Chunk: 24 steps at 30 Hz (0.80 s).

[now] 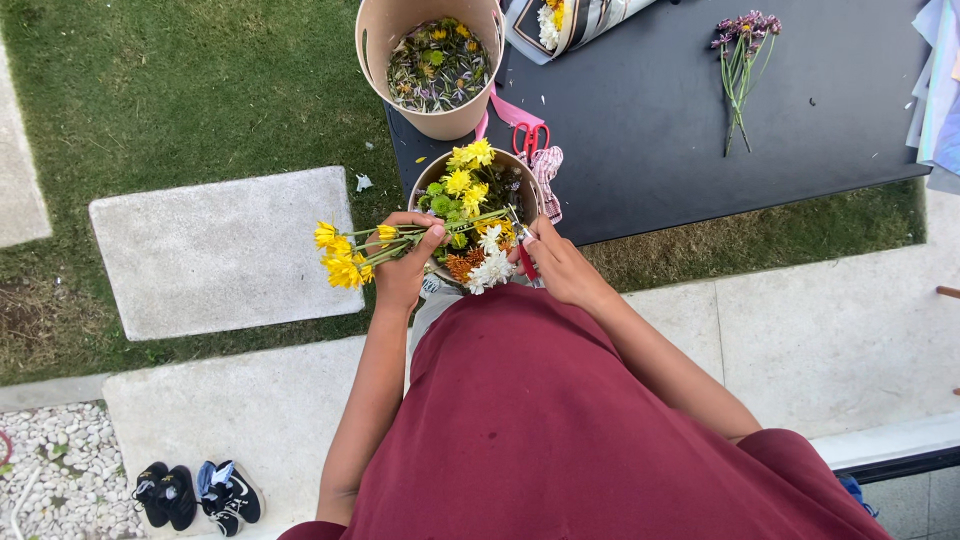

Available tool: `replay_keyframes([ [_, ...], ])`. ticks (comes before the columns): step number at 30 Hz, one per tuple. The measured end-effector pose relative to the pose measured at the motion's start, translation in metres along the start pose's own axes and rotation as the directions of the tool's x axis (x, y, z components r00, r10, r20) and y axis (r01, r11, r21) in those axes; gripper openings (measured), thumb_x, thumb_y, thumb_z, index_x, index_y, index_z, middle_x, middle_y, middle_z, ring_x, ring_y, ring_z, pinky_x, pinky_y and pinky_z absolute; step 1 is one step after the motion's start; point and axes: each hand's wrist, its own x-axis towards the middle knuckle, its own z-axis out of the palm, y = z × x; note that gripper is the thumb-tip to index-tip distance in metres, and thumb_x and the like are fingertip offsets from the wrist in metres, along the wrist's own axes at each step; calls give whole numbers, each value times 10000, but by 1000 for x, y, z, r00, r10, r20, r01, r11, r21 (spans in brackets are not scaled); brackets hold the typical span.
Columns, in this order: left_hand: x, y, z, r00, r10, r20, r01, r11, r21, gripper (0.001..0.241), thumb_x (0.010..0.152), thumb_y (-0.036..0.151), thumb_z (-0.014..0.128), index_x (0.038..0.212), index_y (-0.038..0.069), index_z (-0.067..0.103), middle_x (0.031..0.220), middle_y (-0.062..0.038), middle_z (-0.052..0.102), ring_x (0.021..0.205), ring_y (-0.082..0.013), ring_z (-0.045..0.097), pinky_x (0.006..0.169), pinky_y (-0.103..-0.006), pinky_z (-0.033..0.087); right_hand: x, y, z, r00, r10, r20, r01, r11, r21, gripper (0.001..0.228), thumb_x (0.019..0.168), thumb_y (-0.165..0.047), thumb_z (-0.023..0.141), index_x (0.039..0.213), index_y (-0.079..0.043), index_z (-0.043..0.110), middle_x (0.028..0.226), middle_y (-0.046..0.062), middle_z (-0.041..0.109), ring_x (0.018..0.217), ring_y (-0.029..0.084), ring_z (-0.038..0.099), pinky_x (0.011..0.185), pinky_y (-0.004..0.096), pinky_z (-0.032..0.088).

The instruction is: The person trims flower stems using shears and places the trimmed flowers into a cylindrical container to create an arrangement.

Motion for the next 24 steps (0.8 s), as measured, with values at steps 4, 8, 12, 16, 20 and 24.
replay_keyframes([
  [4, -2, -8, 8, 1000, 6, -27, -6, 1000, 25, 123, 976, 24, 741, 977, 0, 621, 1007, -198, 721, 996, -286, 734, 811, -445, 664, 6, 9, -2, 999, 45, -6, -45, 999, -28, 228, 1030, -272, 375, 1028, -84, 504, 767, 147, 733, 747, 309, 660, 749, 446, 528],
  [8, -3, -10, 12, 1000, 7, -20, -5, 994, 106, 118, 987, 30, 734, 974, -9, 624, 993, -228, 716, 998, -321, 732, 794, -478, 664, 10, 25, -9, 998, 54, 17, -53, 997, -52, 213, 1031, -248, 381, 994, -83, 511, 696, 147, 720, 704, 333, 697, 713, 467, 534],
  [12, -5, -18, 17, 998, 23, -57, -13, 986, 166, 137, 971, 33, 759, 959, -14, 631, 963, -229, 723, 951, -317, 743, 769, -462, 666, 16, 50, -20, 990, 138, 7, -137, 987, -86, 222, 1024, -231, 403, 958, -89, 561, 651, 106, 698, 627, 268, 697, 660, 423, 547],
  [16, -4, -20, 16, 996, 48, -81, -30, 978, 207, 148, 956, 51, 778, 950, -29, 655, 933, -243, 732, 891, -318, 758, 727, -431, 671, 25, 49, -50, 960, 247, -130, -234, 967, 104, 215, 920, -230, 447, 923, -70, 591, 645, 156, 694, 601, 248, 686, 624, 350, 538],
  [20, -4, -14, 16, 991, 79, -108, -49, 964, 260, 164, 945, 65, 800, 934, -27, 665, 903, -242, 738, 862, -318, 766, 703, -430, 677, 101, 163, -82, 949, 203, -241, -191, 979, 72, 240, 984, -293, 443, 1060, -71, 493, 976, 191, 747, 836, 295, 714, 753, 437, 550],
  [24, -4, -10, 26, 991, 63, -119, -19, 941, 337, 177, 919, 119, 843, 912, 9, 705, 877, -206, 756, 826, -323, 767, 690, -423, 651, 167, 251, -90, 873, 211, -440, -371, 872, -318, 267, 958, -233, 546, 1130, -67, 425, 1141, 307, 614, 1107, 537, 613, 923, 647, 484],
])
